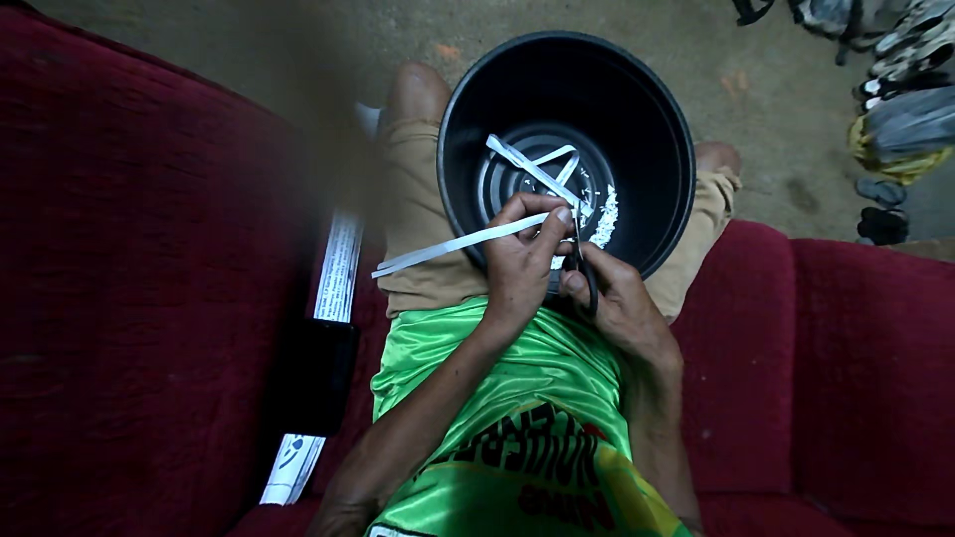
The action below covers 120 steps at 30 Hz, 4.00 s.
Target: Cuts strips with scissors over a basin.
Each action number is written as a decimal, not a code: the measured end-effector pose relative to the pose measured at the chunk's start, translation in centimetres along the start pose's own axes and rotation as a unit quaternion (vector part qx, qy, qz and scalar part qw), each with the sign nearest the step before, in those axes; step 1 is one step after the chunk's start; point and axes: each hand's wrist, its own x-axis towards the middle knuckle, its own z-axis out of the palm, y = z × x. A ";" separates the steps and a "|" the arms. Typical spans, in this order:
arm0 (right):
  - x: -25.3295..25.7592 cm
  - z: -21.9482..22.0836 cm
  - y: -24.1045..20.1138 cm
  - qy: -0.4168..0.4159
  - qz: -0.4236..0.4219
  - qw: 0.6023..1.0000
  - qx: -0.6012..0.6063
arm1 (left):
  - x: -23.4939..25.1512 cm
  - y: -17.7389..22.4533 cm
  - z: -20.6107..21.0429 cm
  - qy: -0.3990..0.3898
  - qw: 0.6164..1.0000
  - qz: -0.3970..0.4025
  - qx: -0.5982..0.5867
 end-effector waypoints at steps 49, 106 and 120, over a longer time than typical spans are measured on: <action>-0.3 -0.1 0.0 -0.011 0.015 1.000 -0.009 | 0.1 -0.3 -0.1 0.000 0.999 -0.037 -0.026; -0.1 -0.1 0.1 0.010 0.007 1.000 -0.003 | 0.9 -1.2 0.0 0.022 0.998 -0.005 -0.065; -0.2 -0.1 -0.1 -0.008 0.015 1.000 -0.006 | 0.0 -0.4 0.0 0.009 0.999 -0.031 -0.034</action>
